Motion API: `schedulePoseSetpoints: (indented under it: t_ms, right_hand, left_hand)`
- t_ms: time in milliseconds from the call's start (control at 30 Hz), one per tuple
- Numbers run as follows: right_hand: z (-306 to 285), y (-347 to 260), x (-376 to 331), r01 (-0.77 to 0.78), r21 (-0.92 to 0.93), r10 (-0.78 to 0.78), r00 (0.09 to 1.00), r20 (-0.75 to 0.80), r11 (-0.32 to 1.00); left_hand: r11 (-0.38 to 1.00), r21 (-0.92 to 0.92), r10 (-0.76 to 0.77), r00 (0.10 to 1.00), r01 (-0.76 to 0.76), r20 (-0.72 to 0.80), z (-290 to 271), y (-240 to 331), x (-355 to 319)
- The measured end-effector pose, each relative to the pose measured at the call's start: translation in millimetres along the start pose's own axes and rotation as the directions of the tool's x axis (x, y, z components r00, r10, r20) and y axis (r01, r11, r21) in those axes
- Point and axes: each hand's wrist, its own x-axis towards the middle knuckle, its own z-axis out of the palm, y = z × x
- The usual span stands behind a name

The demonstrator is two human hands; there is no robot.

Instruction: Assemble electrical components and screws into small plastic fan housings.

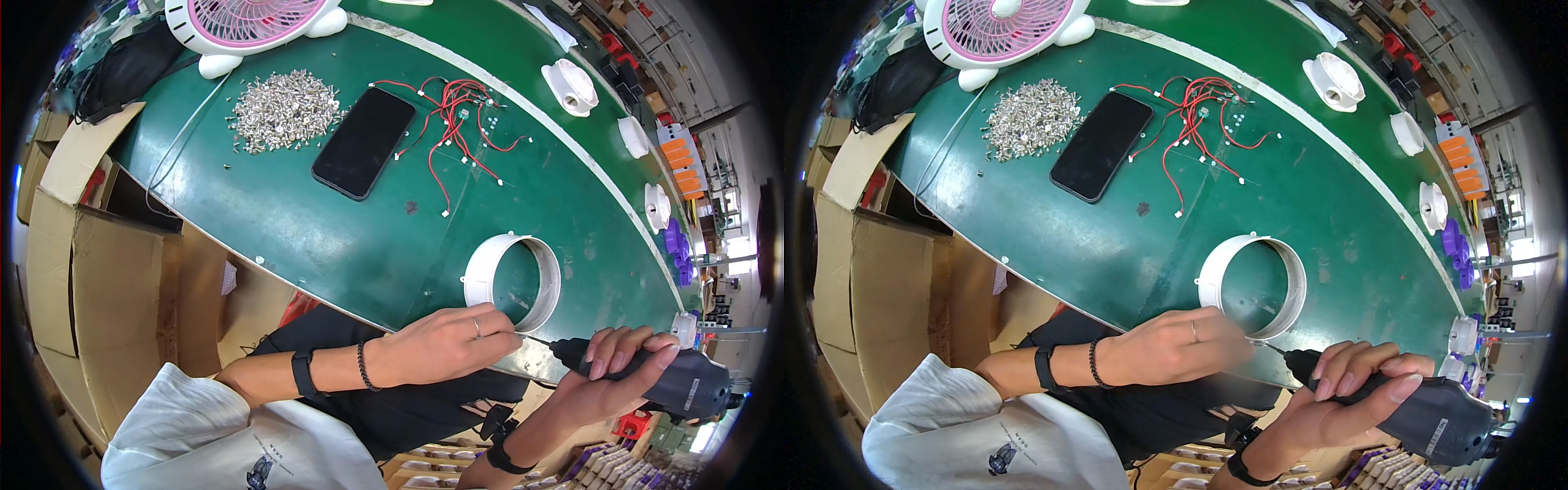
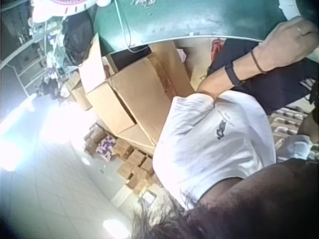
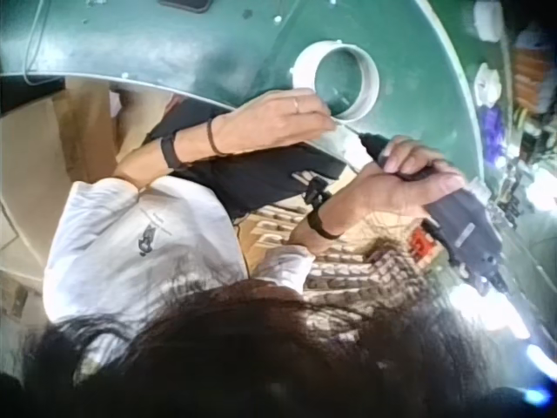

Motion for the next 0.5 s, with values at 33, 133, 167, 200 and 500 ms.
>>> schedulePoseSetpoints:
  t_ms: [33, 133, 167, 200, 500]
  right_hand:
    - [0, -1, 0, 0.000, -0.011, 0.000, 1.000, -0.027, 1.000]
    - [-1, -2, 0, 0.007, -0.022, -0.008, 0.998, -0.058, 1.000]
    - [-2, -1, -1, 0.008, -0.026, -0.009, 0.998, -0.061, 1.000]
    - [-2, -1, -1, 0.013, -0.021, -0.014, 0.998, -0.062, 1.000]
    - [1, -22, -9, 0.011, 0.146, 0.006, 0.994, -0.109, 0.989]
  left_hand:
    - [1.000, 0.020, -0.009, 1.000, 0.008, 0.011, 0, 0, 1]
    - [0.999, 0.033, -0.030, 0.999, 0.029, 0.021, 3, 0, 0]
    - [0.999, 0.023, -0.049, 0.999, 0.049, 0.020, 3, 0, 0]
    - [0.999, 0.026, -0.043, 0.999, 0.043, 0.020, 2, 2, 2]
    - [0.994, -0.021, -0.111, 0.994, 0.111, 0.016, 2, 2, 7]
